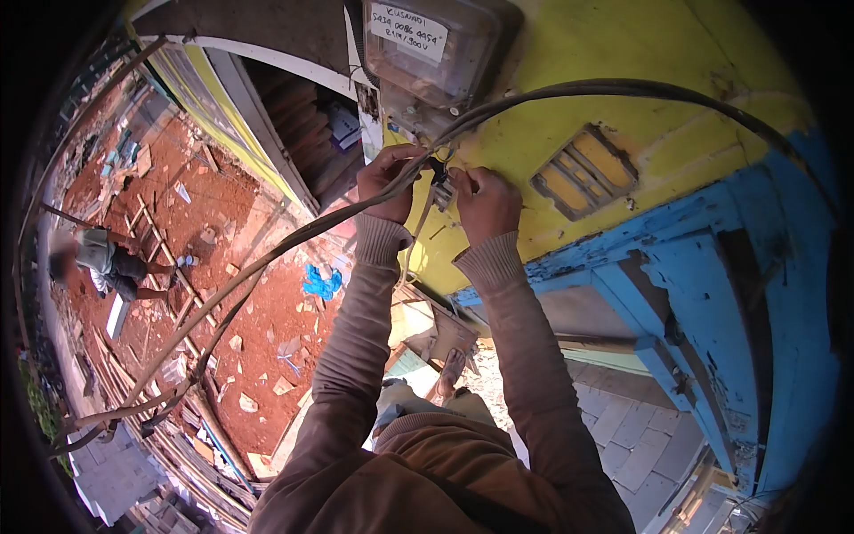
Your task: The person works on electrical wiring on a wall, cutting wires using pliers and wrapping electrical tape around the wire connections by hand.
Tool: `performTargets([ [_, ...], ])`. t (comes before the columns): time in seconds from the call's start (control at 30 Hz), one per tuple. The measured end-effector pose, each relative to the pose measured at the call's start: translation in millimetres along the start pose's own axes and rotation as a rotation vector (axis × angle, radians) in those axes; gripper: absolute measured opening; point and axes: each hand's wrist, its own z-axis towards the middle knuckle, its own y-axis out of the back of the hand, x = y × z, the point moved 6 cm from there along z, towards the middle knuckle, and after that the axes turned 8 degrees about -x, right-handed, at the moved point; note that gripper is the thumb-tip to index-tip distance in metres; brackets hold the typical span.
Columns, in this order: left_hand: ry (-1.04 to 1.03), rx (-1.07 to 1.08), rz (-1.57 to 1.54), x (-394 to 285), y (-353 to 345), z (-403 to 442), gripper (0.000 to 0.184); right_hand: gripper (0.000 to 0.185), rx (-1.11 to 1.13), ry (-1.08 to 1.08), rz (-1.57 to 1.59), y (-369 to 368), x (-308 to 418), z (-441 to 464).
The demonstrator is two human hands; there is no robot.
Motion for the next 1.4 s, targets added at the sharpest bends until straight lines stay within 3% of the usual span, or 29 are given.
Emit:
performTargets([
  [0.07, -0.033, -0.080, -0.129, -1, 3, -2, 0.015, 0.025, 0.015, -0.012, 0.005, 6, -2, -3],
  [0.2, -0.045, -0.189, -0.067, -24, 1, -20, 0.006, 0.015, 0.063, -0.047, 0.129, 23, 10, -9],
  [0.27, 0.104, -0.198, -0.115, -22, -2, -28, 0.019, 0.014, 0.051, -0.038, 0.195, 24, 13, -11],
  [0.4, 0.111, -0.328, -0.259, -17, -7, -34, 0.034, 0.019, -0.001, 0.026, 0.331, 28, 23, -11],
  [0.47, 0.002, -0.341, -0.271, -36, -10, -38, 0.047, 0.019, 0.007, 0.028, 0.371, 34, 32, -6],
  [0.6, 0.022, -0.287, -0.275, -36, -16, -46, 0.049, 0.022, 0.031, 0.003, 0.498, 40, 42, -3],
  [0.67, -0.038, -0.292, -0.125, -46, -20, -51, 0.052, 0.024, 0.047, -0.011, 0.496, 43, 43, -3],
  [0.83, -0.079, -0.351, -0.167, -48, -29, -65, 0.056, 0.023, 0.066, -0.020, 0.398, 52, 49, -3],
  [0.9, -0.066, -0.383, 0.008, -52, -29, -69, 0.058, 0.020, 0.042, -0.033, 0.399, 50, 45, -3],
  [0.93, -0.165, -0.373, 0.213, -44, -26, -70, 0.057, 0.018, 0.019, -0.046, 0.399, 50, 41, -3],
  [0.97, -0.164, -0.376, 0.213, -38, -24, -69, 0.057, 0.018, 0.022, -0.045, 0.399, 50, 39, -3],
  [1.03, -0.376, -0.338, 0.401, -49, -28, -70, 0.053, 0.014, 0.024, -0.031, 0.428, 52, 35, -3],
  [1.07, -0.292, -0.356, 0.254, -45, -29, -72, 0.050, 0.014, 0.025, -0.032, 0.428, 53, 33, -2],
  [1.27, -0.325, -0.312, 0.291, -45, -30, -74, 0.052, 0.013, 0.276, -0.150, 0.522, 50, 22, 3],
  [1.3, -0.324, -0.313, 0.292, -48, -29, -73, 0.052, 0.012, 0.276, -0.106, 0.521, 52, 24, 4],
  [1.37, -0.550, -0.338, 0.563, -66, -32, -74, 0.055, 0.012, 0.278, -0.060, 0.521, 58, 24, 9],
  [1.4, -0.550, -0.340, 0.564, -62, -30, -73, 0.055, 0.013, 0.263, 0.041, 0.392, 64, 27, 15],
])
